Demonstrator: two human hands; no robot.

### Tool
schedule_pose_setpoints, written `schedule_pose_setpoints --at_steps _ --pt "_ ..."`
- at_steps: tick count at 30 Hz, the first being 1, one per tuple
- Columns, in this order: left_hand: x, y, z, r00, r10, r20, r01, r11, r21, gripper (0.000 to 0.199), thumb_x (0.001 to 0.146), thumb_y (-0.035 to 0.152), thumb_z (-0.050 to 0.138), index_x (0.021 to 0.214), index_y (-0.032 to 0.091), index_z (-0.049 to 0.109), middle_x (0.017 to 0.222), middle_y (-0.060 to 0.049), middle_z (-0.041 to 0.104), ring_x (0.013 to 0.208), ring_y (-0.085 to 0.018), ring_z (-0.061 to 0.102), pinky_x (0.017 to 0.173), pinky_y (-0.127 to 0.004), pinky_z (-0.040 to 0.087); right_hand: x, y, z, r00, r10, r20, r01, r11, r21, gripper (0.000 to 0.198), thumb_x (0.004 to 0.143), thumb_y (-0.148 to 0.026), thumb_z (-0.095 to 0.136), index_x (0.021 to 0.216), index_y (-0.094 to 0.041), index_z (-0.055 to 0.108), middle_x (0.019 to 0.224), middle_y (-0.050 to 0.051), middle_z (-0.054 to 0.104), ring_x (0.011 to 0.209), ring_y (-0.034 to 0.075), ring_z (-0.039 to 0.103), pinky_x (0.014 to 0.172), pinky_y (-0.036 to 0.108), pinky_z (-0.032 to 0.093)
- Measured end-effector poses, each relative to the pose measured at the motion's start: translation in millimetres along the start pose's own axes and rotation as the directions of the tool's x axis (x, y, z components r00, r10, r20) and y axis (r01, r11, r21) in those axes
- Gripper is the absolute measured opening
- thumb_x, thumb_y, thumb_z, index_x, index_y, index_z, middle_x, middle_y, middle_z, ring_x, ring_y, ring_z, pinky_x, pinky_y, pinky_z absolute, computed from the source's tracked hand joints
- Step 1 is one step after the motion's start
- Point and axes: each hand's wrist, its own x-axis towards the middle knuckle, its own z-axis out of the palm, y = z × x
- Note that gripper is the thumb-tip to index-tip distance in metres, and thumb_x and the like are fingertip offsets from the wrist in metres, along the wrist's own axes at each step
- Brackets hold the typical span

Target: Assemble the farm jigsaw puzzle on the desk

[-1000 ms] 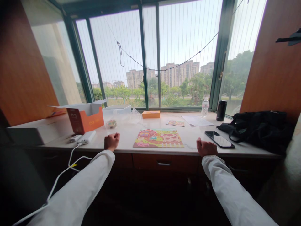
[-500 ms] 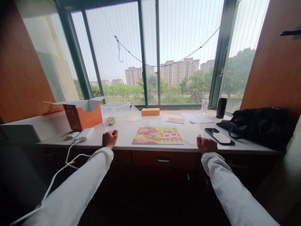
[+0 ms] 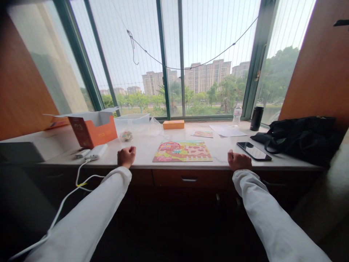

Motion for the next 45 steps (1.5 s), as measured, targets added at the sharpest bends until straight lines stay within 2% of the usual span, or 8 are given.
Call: schedule_pose_setpoints --at_steps 13,19,33,45 --pt "1.6 -0.2 -0.9 1.000 0.014 0.007 -0.014 1.000 -0.007 0.045 0.089 0.039 0.037 0.064 0.018 0.067 0.071 -0.014 0.070 0.070 -0.024 0.060 0.062 -0.031 0.028 0.7 2.6 3.3 0.999 -0.038 -0.033 0.036 0.999 -0.035 0.054 0.095 -0.039 0.036 0.070 -0.011 0.075 0.065 0.017 0.068 0.064 0.025 0.062 0.067 0.035 0.040" --pt "3.0 -3.0 2.1 1.000 0.019 -0.007 -0.019 1.000 -0.016 0.046 0.089 0.041 0.037 0.061 0.019 0.067 0.070 -0.014 0.070 0.068 -0.024 0.059 0.061 -0.031 0.028 -4.4 0.4 0.6 0.991 -0.082 -0.105 0.079 0.996 -0.031 0.056 0.096 -0.037 0.034 0.067 -0.010 0.073 0.063 0.018 0.067 0.064 0.026 0.062 0.066 0.037 0.039" --pt "2.7 -2.9 -0.2 0.999 0.019 -0.029 -0.021 0.999 -0.040 0.045 0.088 0.041 0.039 0.057 0.019 0.063 0.067 -0.013 0.069 0.064 -0.022 0.057 0.060 -0.032 0.025 -0.8 3.3 4.6 0.992 -0.092 -0.086 0.090 0.996 -0.030 0.054 0.095 -0.038 0.036 0.066 -0.012 0.073 0.060 0.014 0.065 0.059 0.022 0.058 0.064 0.034 0.038" --pt "3.5 -0.5 -1.4 1.000 0.015 0.008 -0.015 1.000 0.011 0.047 0.088 0.041 0.037 0.061 0.019 0.068 0.073 -0.014 0.071 0.069 -0.024 0.061 0.060 -0.031 0.028 -1.6 3.2 7.2 0.992 -0.079 -0.100 0.078 0.997 -0.020 0.056 0.096 -0.039 0.036 0.065 -0.011 0.073 0.061 0.015 0.065 0.059 0.021 0.058 0.064 0.034 0.037"
